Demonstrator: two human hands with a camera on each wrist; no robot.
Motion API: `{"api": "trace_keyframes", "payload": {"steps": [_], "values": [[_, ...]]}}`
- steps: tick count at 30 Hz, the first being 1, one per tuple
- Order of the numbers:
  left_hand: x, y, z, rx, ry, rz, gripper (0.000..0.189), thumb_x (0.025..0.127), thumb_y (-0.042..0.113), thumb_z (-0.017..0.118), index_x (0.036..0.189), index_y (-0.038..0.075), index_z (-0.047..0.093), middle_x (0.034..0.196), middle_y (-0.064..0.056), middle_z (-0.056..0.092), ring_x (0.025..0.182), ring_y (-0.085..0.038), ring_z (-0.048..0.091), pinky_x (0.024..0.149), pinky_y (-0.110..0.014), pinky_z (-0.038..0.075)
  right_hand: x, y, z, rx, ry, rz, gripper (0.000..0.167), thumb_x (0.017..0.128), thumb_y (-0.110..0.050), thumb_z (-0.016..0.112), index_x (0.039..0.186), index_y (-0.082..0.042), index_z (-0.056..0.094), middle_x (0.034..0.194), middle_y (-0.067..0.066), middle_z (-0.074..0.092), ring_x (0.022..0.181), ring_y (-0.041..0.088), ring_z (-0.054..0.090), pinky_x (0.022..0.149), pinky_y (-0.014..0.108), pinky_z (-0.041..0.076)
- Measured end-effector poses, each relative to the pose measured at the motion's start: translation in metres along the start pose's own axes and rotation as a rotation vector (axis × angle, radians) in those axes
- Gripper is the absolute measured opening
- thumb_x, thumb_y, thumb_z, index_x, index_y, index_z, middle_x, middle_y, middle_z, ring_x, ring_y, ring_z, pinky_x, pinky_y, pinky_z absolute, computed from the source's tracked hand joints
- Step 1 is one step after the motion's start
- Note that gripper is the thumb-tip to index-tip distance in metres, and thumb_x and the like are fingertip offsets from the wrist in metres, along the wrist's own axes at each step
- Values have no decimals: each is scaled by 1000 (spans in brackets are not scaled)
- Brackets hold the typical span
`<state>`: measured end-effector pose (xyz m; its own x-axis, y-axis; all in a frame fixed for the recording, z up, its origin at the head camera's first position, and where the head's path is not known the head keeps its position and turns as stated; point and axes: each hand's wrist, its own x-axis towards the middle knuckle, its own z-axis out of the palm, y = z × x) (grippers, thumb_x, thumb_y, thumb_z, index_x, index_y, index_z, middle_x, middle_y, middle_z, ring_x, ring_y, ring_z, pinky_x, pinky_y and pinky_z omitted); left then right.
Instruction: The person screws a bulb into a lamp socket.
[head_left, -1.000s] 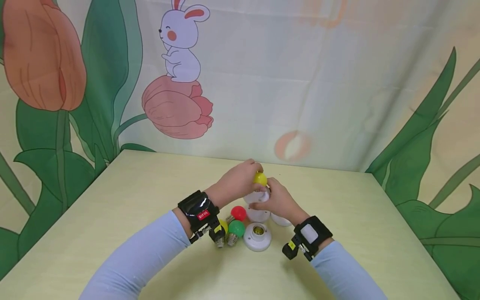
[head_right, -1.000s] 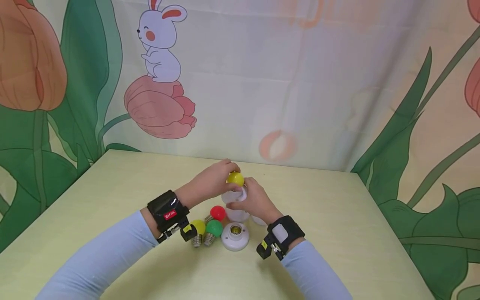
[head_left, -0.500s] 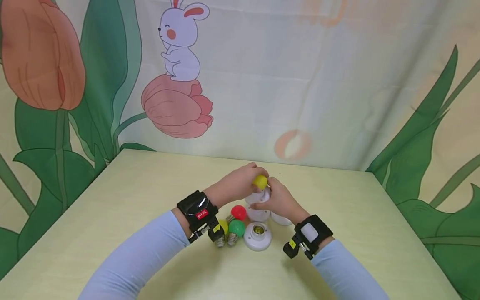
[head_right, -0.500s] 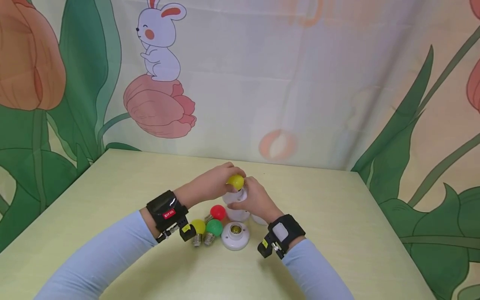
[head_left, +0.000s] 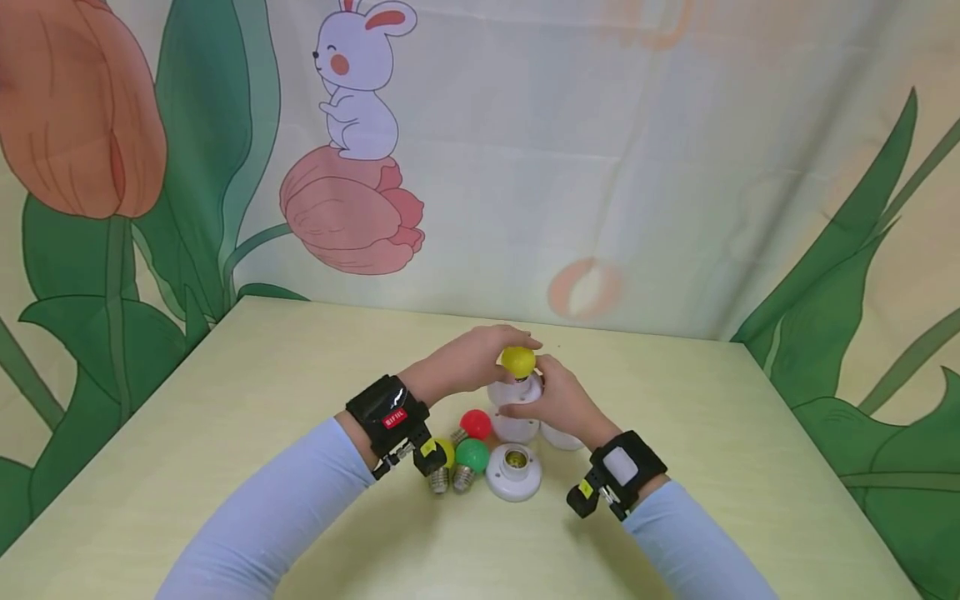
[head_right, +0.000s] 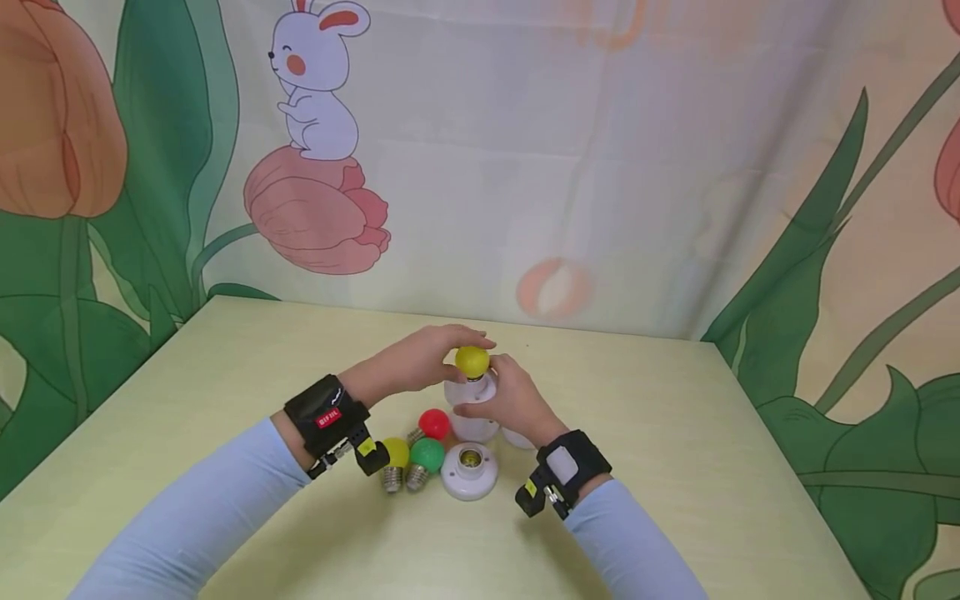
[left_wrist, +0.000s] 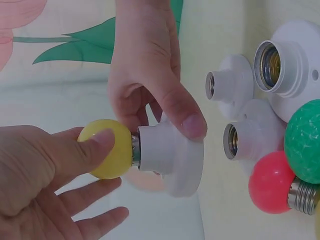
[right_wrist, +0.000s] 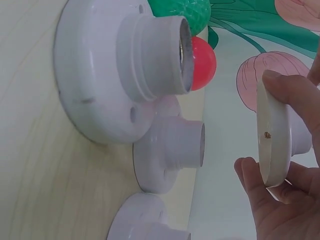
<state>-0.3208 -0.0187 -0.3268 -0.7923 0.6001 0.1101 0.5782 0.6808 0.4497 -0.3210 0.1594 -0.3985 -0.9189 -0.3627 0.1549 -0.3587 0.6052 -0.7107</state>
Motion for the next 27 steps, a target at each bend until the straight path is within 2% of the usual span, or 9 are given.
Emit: {"api": "trace_keyframes", "payload": {"steps": [2, 5, 8, 12, 15, 19, 21, 24, 27], "values": [[-1, 0, -1, 12, 6, 23, 52, 86, 1, 70, 135, 16, 57, 138, -4, 56, 125, -22, 52, 103, -32, 46, 0, 0, 0, 2, -2, 5, 70, 73, -31, 85, 130, -14, 50, 125, 4, 57, 111, 22, 57, 96, 41, 49], [-1, 2, -1, 28, 25, 12, 47, 87, 2, 70, 132, 13, 59, 130, -4, 60, 116, -20, 56, 99, -29, 48, 0, 1, 1, -2, -2, 9, 70, 72, -31, 86, 130, -14, 50, 124, 4, 56, 111, 22, 57, 97, 41, 49], [-1, 5, 1, 64, 51, -21, 43, 87, 15, 73, 127, 9, 60, 119, -5, 60, 102, -18, 58, 89, -25, 52, 0, 2, 1, -3, -3, 17, 66, 72, -32, 86, 126, -14, 52, 118, 4, 56, 106, 21, 57, 93, 39, 51], [-2, 6, 3, 127, 87, -53, 51, 83, 36, 76, 121, 7, 58, 107, -7, 57, 88, -17, 56, 74, -20, 53, 1, 2, 1, -5, -6, 10, 60, 72, -33, 86, 120, -15, 55, 111, 4, 55, 99, 20, 56, 88, 37, 51], [-2, 4, 3, 101, 82, -48, 56, 81, 37, 77, 125, 9, 57, 113, -9, 56, 92, -19, 57, 76, -22, 54, 0, 1, 1, -4, -9, -3, 60, 72, -32, 86, 121, -15, 55, 111, 4, 56, 100, 19, 56, 89, 37, 51], [-2, 1, 2, 11, 31, -3, 55, 84, 19, 76, 135, 16, 55, 138, -8, 52, 121, -22, 53, 96, -30, 50, -1, 0, 0, -5, -6, 6, 65, 73, -33, 85, 125, -13, 52, 120, 4, 57, 106, 21, 57, 93, 40, 51], [-1, 0, 0, -10, 9, 24, 54, 86, 9, 73, 136, 18, 56, 142, -5, 50, 130, -22, 48, 103, -32, 46, -1, 0, 0, -8, -3, 17, 69, 72, -34, 85, 129, -13, 50, 125, 4, 56, 110, 22, 57, 96, 42, 50], [-1, 0, -1, -14, 1, 43, 49, 87, 2, 69, 133, 16, 59, 137, -3, 56, 128, -21, 51, 104, -33, 45, -1, 0, 0, -10, -2, 25, 74, 72, -34, 85, 132, -13, 48, 130, 4, 55, 115, 23, 56, 98, 43, 48], [-1, 2, -1, 4, 13, 33, 45, 87, 4, 70, 130, 14, 61, 129, -4, 60, 117, -20, 56, 99, -30, 49, 0, 1, 0, -9, -3, 24, 73, 72, -35, 86, 132, -14, 49, 128, 3, 56, 113, 22, 56, 97, 42, 49]]}}
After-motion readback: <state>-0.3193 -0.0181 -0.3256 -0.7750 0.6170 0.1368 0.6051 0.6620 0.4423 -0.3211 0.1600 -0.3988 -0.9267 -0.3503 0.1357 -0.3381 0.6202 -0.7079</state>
